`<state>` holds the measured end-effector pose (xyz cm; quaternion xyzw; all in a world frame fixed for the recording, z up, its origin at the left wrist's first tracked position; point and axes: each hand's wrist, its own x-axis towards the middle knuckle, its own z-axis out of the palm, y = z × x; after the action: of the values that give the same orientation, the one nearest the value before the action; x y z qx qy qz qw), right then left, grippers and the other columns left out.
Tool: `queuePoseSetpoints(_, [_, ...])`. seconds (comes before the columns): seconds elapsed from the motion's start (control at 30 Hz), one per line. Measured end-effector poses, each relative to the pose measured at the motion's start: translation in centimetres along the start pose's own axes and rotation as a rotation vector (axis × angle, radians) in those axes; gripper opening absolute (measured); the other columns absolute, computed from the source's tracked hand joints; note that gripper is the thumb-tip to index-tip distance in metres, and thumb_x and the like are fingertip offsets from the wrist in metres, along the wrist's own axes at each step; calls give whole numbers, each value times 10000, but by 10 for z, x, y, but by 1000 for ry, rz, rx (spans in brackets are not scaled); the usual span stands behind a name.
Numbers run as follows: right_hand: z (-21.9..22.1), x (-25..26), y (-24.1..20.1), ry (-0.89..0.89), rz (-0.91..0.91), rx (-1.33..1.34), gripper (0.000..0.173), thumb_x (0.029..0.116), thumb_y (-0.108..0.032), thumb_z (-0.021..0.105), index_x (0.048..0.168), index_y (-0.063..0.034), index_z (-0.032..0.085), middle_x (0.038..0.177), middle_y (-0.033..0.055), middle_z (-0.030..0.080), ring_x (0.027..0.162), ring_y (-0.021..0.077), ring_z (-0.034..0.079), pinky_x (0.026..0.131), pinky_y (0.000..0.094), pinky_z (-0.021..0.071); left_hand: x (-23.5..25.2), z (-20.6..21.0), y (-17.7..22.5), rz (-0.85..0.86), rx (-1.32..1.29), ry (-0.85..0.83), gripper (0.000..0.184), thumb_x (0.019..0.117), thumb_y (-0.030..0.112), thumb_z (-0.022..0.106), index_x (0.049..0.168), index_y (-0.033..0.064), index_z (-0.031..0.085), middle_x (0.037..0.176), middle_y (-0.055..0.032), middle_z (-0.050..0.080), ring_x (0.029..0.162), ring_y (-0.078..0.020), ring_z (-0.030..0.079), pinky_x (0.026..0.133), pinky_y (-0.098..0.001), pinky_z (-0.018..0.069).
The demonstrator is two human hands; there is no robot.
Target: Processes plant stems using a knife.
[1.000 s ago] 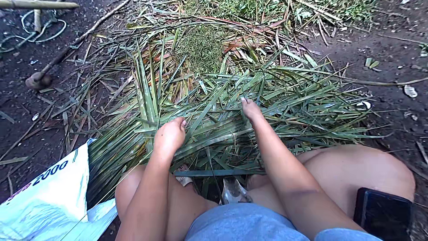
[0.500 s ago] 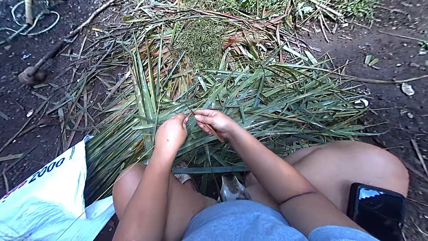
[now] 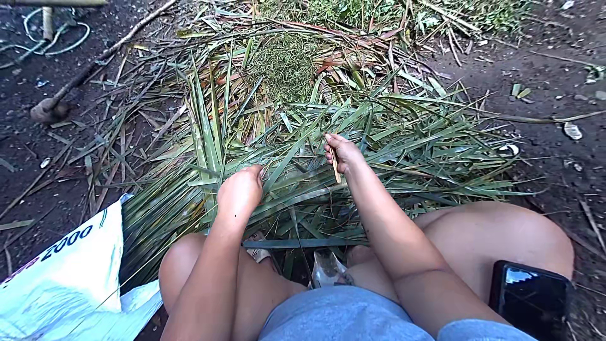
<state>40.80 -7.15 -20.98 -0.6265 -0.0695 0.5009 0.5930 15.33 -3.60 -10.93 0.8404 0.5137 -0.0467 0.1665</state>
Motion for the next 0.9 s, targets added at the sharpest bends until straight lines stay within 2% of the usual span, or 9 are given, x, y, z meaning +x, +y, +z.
queuePoseSetpoints(0.13, [2,1,-1,71,-42,116,248,1107,-265,462,1290,-126,556,706,-35,476,472,46,439,426,183,394,1,-4,-4,-44,7,15,307,1107,243,450,1246,143,705,1195,-150,713,1107,-367,682,885,-617,516])
queuePoseSetpoints(0.4, [6,-4,15,-147,-120,66,141,1085,-230,494,1085,-126,590,697,-56,511,451,13,400,409,153,373,6,8,-10,151,96,26,269,1083,201,495,1180,100,725,1165,-133,728,1094,-328,690,968,-553,495])
queuePoseSetpoints(0.5, [20,-3,30,-228,-49,39,74,1072,-156,509,1037,-106,551,698,-25,528,449,28,415,414,169,389,11,11,-15,203,130,199,232,998,31,567,1120,98,752,1110,-99,742,1187,-318,645,1172,-668,246])
queuePoseSetpoints(0.57, [31,-10,43,-353,44,63,83,1077,-120,472,1030,-95,537,680,-20,544,441,26,447,410,165,413,15,6,-13,151,87,239,274,1003,28,563,1164,134,757,1276,-67,706,1431,-349,453,1191,-737,40])
queuePoseSetpoints(0.6, [39,-17,49,-415,100,105,116,1087,-118,430,1022,-102,525,677,-26,548,438,20,458,407,156,421,15,7,-13,124,63,317,272,1003,55,575,1176,154,761,1398,-72,642,1505,-364,338,1190,-736,3])
queuePoseSetpoints(0.67, [57,-38,60,-483,188,270,231,1093,-143,366,964,-125,557,666,-46,564,444,15,480,417,150,438,16,14,-11,60,21,580,332,1006,206,629,1331,209,692,1616,-156,393,1558,-397,186,1194,-709,40])
queuePoseSetpoints(0.73, [70,-57,67,-533,193,424,319,1099,-181,338,931,-135,605,688,-57,610,479,14,525,452,149,470,21,22,-9,-43,-7,881,606,938,396,702,1502,246,537,1642,-270,268,1545,-458,173,1191,-694,111])
queuePoseSetpoints(0.83, [79,-80,65,-649,160,505,408,1115,-209,297,918,-129,646,727,-47,657,541,21,586,509,152,511,15,17,-8,-198,-239,1025,810,887,407,750,1587,198,401,1636,-382,78,1528,-547,49,1204,-681,88])
queuePoseSetpoints(0.9, [83,-96,62,-725,163,503,445,1119,-226,283,910,-127,663,724,-49,660,547,16,592,516,150,513,0,6,-1,-253,-558,894,777,955,287,713,1622,252,315,1657,-345,-62,1538,-508,81,1200,-625,232])
